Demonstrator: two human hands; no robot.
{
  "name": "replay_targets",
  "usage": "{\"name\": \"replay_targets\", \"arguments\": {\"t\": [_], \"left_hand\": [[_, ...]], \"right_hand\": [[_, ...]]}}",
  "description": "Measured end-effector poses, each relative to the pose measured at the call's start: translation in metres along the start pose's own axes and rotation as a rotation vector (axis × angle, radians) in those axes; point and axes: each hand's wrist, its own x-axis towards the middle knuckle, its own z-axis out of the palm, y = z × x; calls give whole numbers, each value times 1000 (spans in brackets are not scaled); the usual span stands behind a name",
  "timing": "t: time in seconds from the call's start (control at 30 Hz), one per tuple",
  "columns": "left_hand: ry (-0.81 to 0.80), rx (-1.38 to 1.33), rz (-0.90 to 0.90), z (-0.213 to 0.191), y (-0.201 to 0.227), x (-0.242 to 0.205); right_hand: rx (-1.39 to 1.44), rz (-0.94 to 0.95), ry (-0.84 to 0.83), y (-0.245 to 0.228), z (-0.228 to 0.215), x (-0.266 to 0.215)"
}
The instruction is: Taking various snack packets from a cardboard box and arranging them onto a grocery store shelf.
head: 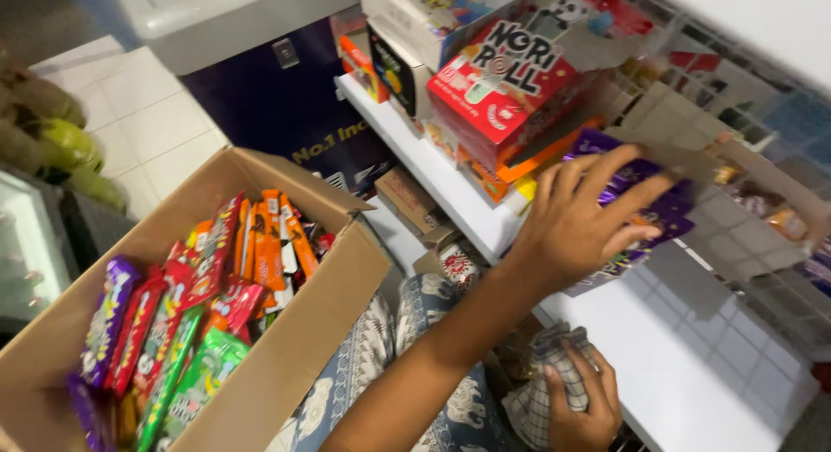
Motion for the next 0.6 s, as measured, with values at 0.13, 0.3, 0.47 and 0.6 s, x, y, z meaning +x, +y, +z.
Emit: {"name": "replay_targets", "arguments": {"t": [0.13, 0.3, 0.47, 0.6], "left_hand": [[140, -50, -50, -57, 5, -49], [78, -48, -314, -133, -57, -153], [279, 333, -599, -263, -122, -251], [137, 654, -884, -352, -219, -346]], "right_hand": [[-54, -76, -33, 12, 11, -9], [106, -277, -237, 81, 52, -13], [297, -458, -414, 170, 139, -12], [224, -744, -732, 205, 193, -9]]}}
